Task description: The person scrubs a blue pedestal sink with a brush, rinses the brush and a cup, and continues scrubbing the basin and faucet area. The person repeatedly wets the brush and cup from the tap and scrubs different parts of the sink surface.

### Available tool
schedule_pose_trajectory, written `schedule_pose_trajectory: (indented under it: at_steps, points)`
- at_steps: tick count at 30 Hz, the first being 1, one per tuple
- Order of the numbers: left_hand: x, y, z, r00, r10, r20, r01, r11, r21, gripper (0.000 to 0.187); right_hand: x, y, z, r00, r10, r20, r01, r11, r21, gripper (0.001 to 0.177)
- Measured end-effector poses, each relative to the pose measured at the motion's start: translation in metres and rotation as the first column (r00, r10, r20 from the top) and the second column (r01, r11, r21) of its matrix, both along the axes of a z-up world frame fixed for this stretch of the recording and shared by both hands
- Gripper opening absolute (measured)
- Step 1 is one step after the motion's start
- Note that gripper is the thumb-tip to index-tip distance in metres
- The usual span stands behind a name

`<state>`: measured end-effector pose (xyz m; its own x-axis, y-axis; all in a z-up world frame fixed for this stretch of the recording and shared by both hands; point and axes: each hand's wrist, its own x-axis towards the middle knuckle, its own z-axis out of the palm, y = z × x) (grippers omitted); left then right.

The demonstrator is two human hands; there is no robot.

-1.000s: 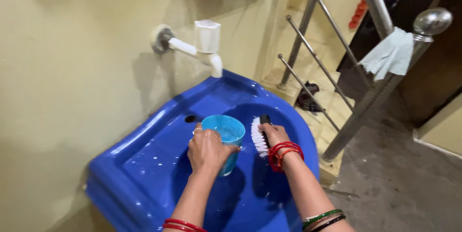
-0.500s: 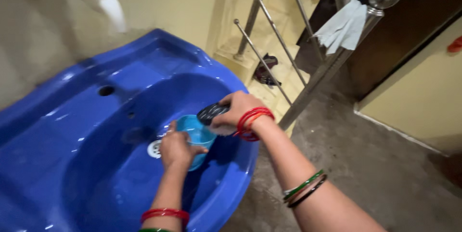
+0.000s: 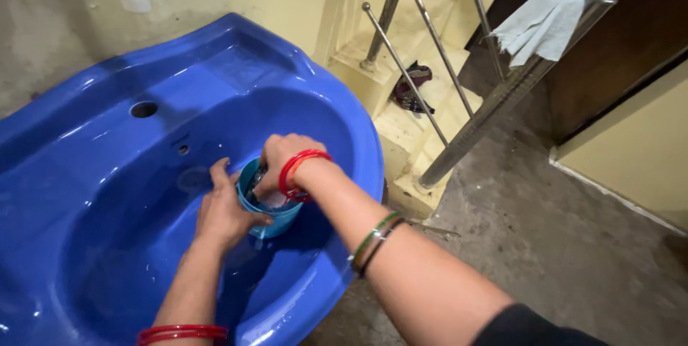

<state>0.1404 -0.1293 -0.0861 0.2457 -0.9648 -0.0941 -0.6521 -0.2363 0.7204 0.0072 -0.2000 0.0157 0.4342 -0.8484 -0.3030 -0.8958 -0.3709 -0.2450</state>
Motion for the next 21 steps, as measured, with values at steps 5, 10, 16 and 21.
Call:
schedule_pose_trajectory:
  at_steps: [5, 10, 16, 21]
  points:
    - [0.003, 0.014, 0.0, 0.994, 0.019, 0.105, -0.031, 0.992, 0.119, 0.125, 0.017, 0.008, -0.045, 0.994, 0.048, -0.094, -0.041, 0.997, 0.07, 0.058]
    - [0.009, 0.028, -0.006, 0.994, 0.109, 0.021, -0.111, 0.986, 0.122, 0.109, 0.04, 0.006, -0.082, 0.952, 0.132, -0.277, -0.178, 0.973, -0.146, 0.054]
    - [0.013, 0.026, -0.016, 0.986, 0.148, -0.07, -0.135, 0.978, 0.161, 0.098, 0.07, -0.003, -0.084, 0.916, 0.185, -0.357, -0.205, 0.979, -0.017, 0.044]
    - [0.019, 0.019, -0.04, 0.971, 0.022, -0.238, -0.033, 0.999, -0.039, 0.116, 0.047, -0.004, -0.06, 0.906, 0.16, -0.393, -0.112, 0.984, 0.141, 0.052]
